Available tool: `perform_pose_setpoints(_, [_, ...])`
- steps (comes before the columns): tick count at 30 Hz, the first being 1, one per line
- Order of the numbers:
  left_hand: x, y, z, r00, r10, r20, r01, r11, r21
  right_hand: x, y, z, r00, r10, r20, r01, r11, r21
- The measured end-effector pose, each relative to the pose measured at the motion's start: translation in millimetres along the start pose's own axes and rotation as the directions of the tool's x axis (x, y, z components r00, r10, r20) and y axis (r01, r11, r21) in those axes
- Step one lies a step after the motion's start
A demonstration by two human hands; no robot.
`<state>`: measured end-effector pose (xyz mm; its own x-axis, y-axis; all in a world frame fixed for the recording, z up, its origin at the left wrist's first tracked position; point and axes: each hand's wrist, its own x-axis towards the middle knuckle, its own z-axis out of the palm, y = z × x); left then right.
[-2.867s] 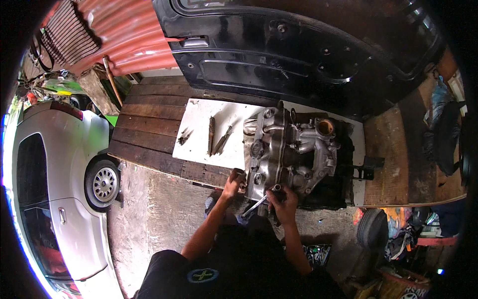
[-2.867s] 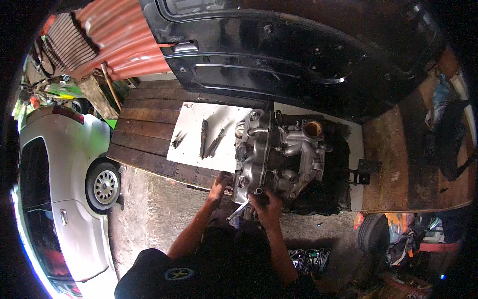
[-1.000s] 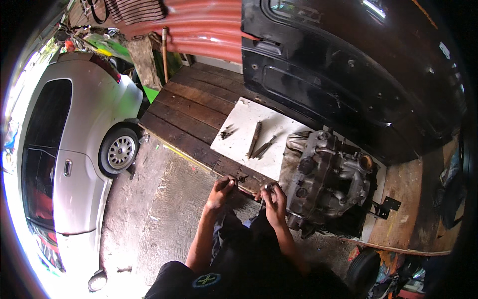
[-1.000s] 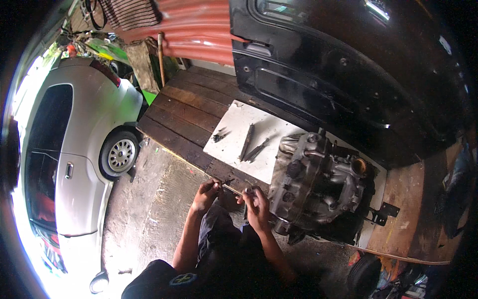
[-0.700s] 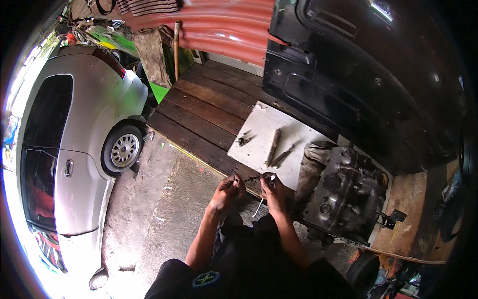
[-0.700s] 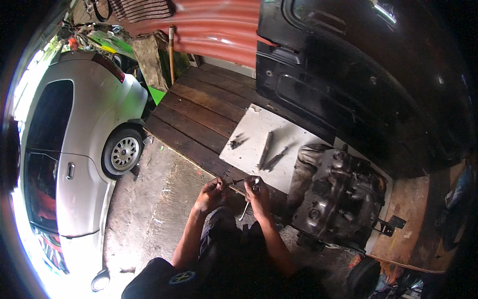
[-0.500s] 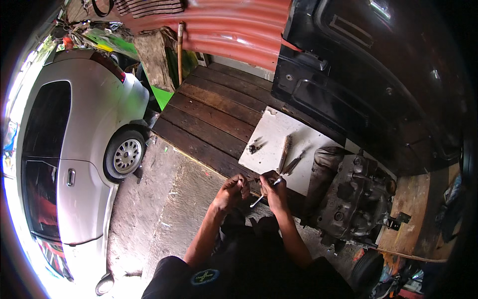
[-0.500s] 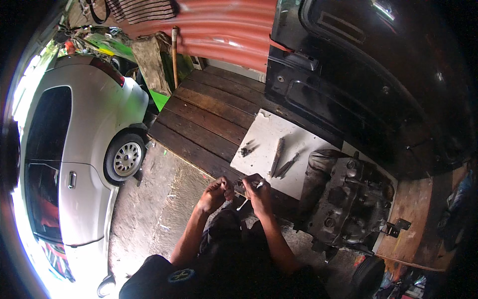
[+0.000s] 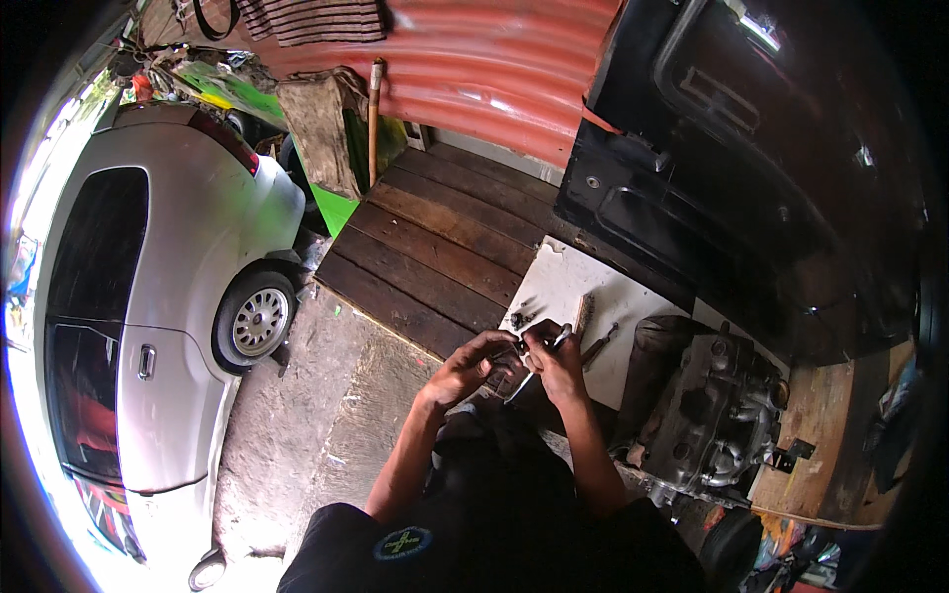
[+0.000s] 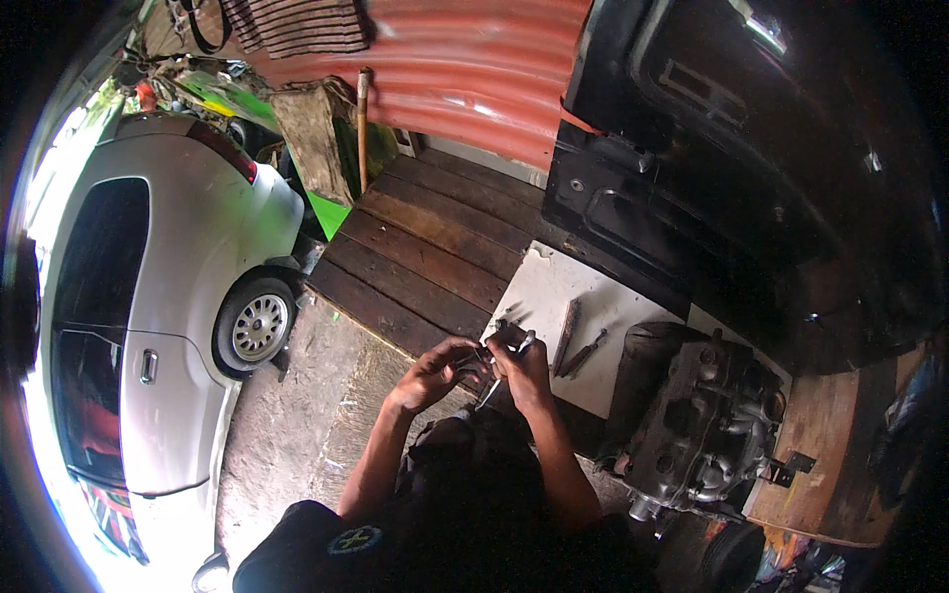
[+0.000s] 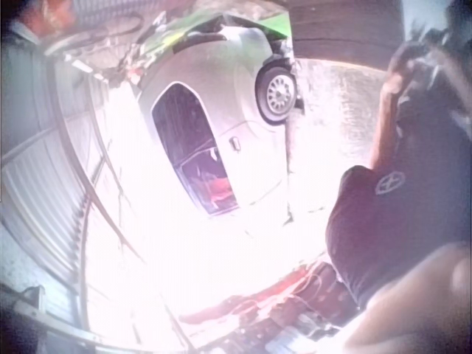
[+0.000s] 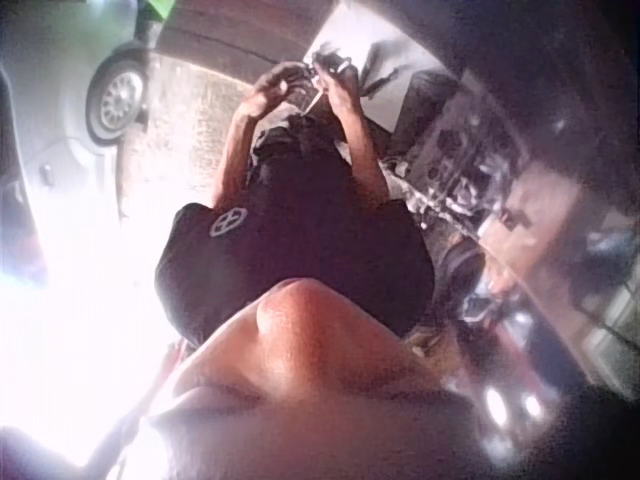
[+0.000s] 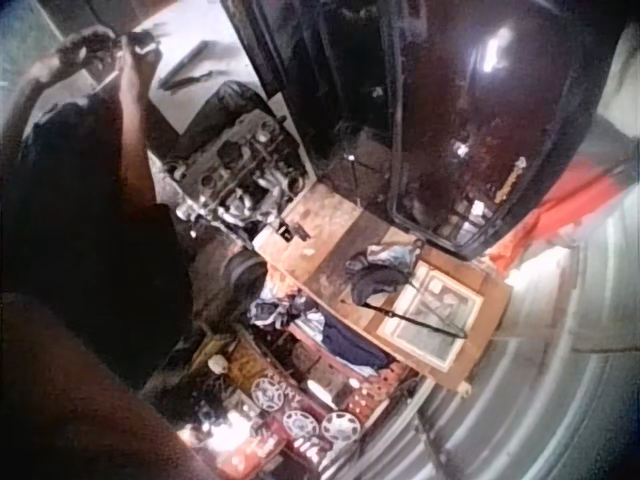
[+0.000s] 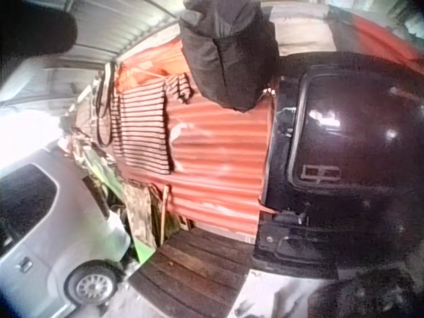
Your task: The person uses a wrench to loosen and remove bolts from a disassembled engine block placed on a workbench. The person then uses a socket wrench to remove additional bolts from the engine block.
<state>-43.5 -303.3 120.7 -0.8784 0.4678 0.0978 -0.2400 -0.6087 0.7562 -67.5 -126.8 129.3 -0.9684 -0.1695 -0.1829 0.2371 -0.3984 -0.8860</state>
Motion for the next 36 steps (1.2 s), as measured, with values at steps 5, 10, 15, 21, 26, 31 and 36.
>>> perform_pose_setpoints(5, [16,3,-1,0.994,0.112,0.000,-0.111,0.988,-0.108,15,-23,3,0.998,0.028,0.059,-0.024,0.998,-0.065])
perform_pose_setpoints(10, [29,-17,1,0.970,0.196,-0.147,-0.229,0.936,-0.266,30,-34,0,0.985,0.058,0.161,-0.068,0.996,0.060])
perform_pose_setpoints(15, [35,-16,3,0.948,0.250,-0.195,-0.309,0.864,-0.397,33,-32,-1,0.975,0.096,0.200,-0.123,0.984,0.128])
perform_pose_setpoints(21, [43,-14,5,0.942,0.234,-0.241,-0.320,0.841,-0.435,32,-30,-4,0.985,0.001,0.172,0.018,0.994,-0.110])
perform_pose_setpoints(26, [48,-6,8,0.932,0.190,-0.309,-0.221,0.973,-0.066,43,-38,-8,0.994,-0.083,0.071,0.101,0.942,-0.319])
perform_pose_setpoints(31, [47,15,15,0.884,0.230,-0.406,-0.052,0.913,0.405,50,-35,-13,0.962,-0.226,0.154,0.273,0.817,-0.509])
perform_pose_setpoints(36, [51,32,27,0.847,0.449,-0.286,-0.067,0.623,0.779,57,-35,-20,0.924,-0.291,0.248,0.382,0.733,-0.563])
